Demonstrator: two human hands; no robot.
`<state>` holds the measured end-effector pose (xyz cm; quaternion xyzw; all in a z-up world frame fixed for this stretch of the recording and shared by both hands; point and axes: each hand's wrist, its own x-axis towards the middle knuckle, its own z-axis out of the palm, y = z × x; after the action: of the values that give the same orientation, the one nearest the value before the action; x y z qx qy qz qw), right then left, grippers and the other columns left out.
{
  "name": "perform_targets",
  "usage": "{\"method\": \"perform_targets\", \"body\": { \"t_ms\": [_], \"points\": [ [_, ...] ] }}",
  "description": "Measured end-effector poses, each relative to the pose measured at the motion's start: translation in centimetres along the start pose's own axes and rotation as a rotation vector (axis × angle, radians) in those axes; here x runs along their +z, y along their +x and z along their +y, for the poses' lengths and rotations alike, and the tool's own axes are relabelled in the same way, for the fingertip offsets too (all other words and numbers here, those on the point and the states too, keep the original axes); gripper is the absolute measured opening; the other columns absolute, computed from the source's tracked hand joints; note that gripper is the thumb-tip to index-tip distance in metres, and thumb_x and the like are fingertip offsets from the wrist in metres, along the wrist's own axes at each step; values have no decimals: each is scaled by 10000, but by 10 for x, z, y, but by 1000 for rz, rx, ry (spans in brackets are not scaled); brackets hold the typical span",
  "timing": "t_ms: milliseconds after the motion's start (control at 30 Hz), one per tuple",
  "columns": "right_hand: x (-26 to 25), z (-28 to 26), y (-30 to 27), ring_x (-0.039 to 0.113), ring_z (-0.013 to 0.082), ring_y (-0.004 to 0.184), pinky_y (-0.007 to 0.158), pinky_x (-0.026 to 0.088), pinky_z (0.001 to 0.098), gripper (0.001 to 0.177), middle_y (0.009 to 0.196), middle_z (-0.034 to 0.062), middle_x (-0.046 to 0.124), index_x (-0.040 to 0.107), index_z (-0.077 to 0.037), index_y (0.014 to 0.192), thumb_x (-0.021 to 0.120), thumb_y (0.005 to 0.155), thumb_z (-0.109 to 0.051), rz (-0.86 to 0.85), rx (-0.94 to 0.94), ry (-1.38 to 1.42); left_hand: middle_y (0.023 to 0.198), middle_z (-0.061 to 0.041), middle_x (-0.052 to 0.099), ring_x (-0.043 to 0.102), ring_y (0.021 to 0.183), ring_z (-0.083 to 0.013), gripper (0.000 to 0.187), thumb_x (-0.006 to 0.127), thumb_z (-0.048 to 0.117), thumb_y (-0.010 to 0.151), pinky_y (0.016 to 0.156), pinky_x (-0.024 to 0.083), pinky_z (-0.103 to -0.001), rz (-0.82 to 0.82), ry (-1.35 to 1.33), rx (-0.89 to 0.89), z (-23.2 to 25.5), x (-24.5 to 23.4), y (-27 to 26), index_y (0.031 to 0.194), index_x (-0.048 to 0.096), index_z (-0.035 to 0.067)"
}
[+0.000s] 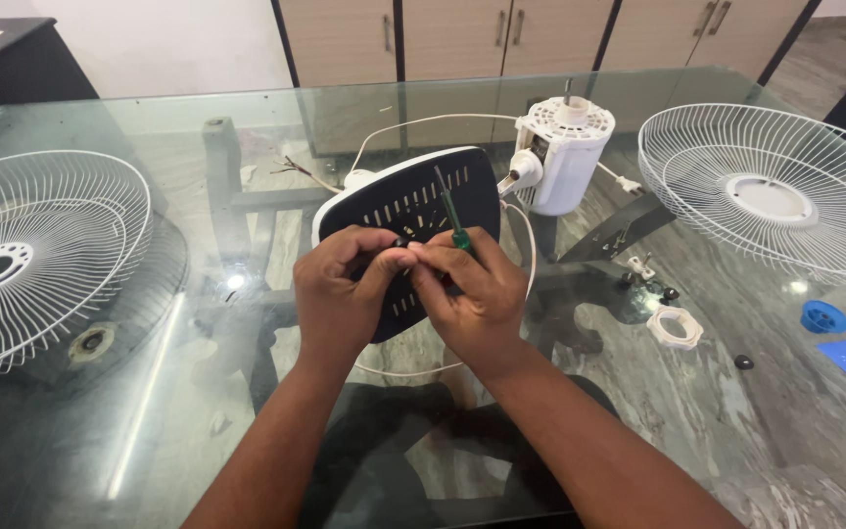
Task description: The person uses a screwdriver to remove screws from the back cover of a small electric fan. They then separate the cover from the fan body, exposing the internal wiring and switch.
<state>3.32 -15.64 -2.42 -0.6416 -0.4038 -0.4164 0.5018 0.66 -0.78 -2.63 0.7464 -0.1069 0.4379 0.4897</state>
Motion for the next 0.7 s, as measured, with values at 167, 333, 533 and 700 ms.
{"method": "perform_targets", "body": {
  "t_ms": [167, 333, 533, 700],
  "points": [
    [-2, -2, -1, 684, 127, 731, 616, 559, 255, 204, 962, 72, 680, 732, -41, 1032, 806, 855, 28, 3, -18, -46, 834, -46, 756, 720, 723, -115, 153, 837, 128, 848, 668, 565, -249, -2, 27, 12, -2, -1, -1, 914, 747, 23],
    [-4, -3, 0, 697, 138, 768, 634, 565, 260, 214, 979, 70, 669, 721, -43, 1059, 796, 873, 31, -17, -42, -50, 837, -49, 761, 722, 724, -122, 156, 840, 133, 840, 669, 563, -254, 0, 48, 11, -4, -1, -2, 914, 751, 28],
    [-3, 2, 3, 703, 143, 770, 633, 577, 258, 228, 976, 64, 656, 719, -47, 1065, 802, 866, 27, -53, -50, -17, 824, -48, 769, 719, 710, -113, 179, 850, 148, 809, 661, 559, -251, -43, 53, -52, -10, -7, 3, 914, 764, 31],
    [-6, 5, 0, 697, 129, 735, 630, 585, 256, 206, 1006, 64, 652, 699, -51, 1057, 787, 873, -23, -122, 4, 48, 824, -47, 779, 718, 715, -105, 187, 835, 169, 822, 659, 563, -253, -85, 20, -118, -9, -9, 2, 920, 763, 27]
  ]
}}
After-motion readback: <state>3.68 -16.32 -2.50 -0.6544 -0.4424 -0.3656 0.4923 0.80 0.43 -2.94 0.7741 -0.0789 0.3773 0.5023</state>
